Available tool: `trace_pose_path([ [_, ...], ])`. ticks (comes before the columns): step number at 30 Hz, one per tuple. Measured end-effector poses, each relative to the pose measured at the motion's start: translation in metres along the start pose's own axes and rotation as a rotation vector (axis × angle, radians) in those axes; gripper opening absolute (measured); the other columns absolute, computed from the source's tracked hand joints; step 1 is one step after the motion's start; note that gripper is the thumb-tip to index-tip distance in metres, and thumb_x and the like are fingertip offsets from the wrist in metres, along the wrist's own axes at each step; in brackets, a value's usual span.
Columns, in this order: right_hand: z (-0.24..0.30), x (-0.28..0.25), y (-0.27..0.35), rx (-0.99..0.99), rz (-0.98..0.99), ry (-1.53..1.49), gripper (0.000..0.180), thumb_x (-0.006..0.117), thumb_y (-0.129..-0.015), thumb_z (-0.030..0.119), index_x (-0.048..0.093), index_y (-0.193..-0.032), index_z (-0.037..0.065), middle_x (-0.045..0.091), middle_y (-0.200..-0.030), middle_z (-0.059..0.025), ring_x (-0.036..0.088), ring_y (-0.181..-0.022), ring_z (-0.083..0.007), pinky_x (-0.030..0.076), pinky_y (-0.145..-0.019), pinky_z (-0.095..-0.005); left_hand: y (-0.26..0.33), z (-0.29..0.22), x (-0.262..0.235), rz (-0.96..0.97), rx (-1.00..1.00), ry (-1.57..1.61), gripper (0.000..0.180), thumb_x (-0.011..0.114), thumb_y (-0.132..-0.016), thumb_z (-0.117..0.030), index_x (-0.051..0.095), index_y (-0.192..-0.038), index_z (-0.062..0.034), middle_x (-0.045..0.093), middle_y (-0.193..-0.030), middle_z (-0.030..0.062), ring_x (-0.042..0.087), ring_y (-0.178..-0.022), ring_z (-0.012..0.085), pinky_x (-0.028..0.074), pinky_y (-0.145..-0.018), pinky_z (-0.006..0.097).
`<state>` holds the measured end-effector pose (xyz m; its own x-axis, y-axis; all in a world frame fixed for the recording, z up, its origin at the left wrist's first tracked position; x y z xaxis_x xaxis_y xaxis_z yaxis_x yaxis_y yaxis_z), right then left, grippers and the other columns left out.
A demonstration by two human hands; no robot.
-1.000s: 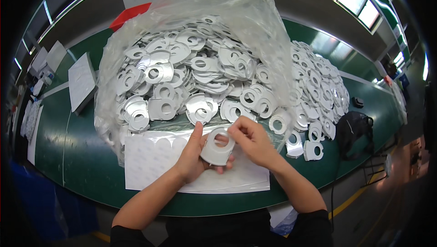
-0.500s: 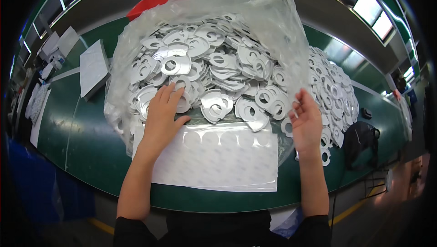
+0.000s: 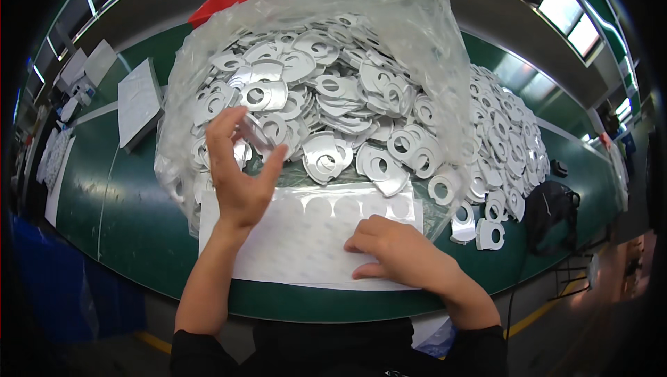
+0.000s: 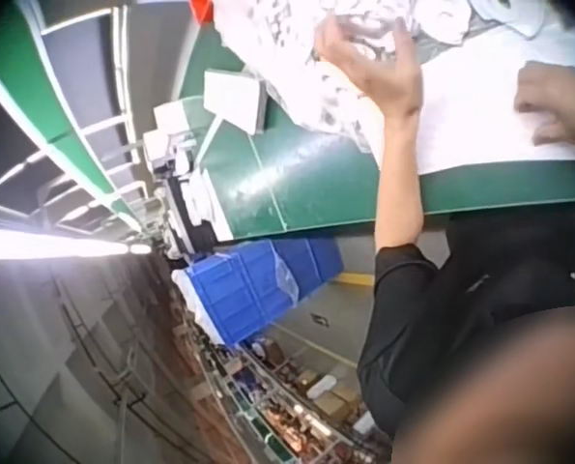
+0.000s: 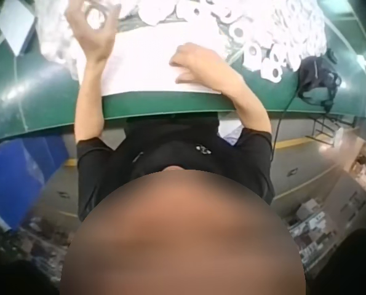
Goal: Applying circular double-sided adhesive stickers onto metal components on an assembly line.
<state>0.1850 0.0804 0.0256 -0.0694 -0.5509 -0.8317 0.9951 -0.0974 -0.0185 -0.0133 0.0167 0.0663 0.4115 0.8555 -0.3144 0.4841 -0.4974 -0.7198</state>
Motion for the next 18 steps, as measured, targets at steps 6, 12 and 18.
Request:
trace_pose_path([
  [6,0.010,0.016,0.003,0.161,0.111,0.161,0.030,0.069,-0.072,0.013,0.054,-0.096,0.004,0.052,-0.093,-0.0086,0.053,-0.090,-0.0271,0.048,-0.073,-0.0368,0.063,-0.001,0.081,0.484,-1.075,1.539,0.058,0.023,-0.096,-0.050,0.042,-0.128,-0.0058,0.052,-0.121,0.0160,0.053,-0.110,0.0282,0.048,-0.082,0.037],
  [12,0.004,0.012,0.000,0.055,0.102,0.034,0.030,0.069,-0.066,0.006,0.050,-0.089,0.000,0.051,-0.097,-0.0127,0.052,-0.092,-0.0280,0.051,-0.069,-0.0360,0.100,-0.002,0.110,0.575,-1.334,1.595,0.063,0.020,-0.096,-0.053,0.037,-0.133,-0.0049,0.052,-0.119,0.0168,0.053,-0.107,0.0283,0.047,-0.079,0.038],
  [18,0.013,0.010,0.003,0.024,0.092,-0.008,0.026,0.067,-0.069,0.004,0.050,-0.088,0.000,0.052,-0.094,-0.0134,0.053,-0.091,-0.0290,0.049,-0.071,-0.0375,0.099,-0.003,0.114,0.572,-1.308,1.532,0.060,0.017,-0.097,-0.051,0.042,-0.126,-0.0052,0.054,-0.114,0.0152,0.054,-0.103,0.0265,0.047,-0.078,0.036],
])
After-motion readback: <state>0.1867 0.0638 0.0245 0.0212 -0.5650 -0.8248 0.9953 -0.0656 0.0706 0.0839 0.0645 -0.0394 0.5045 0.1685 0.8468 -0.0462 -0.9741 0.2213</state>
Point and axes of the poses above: each hand's wrist, its own y-axis away from the middle knuckle, its own x-axis out of the palm, z = x × y, the point moved 7 cm from there along -y, towards the middle knuckle
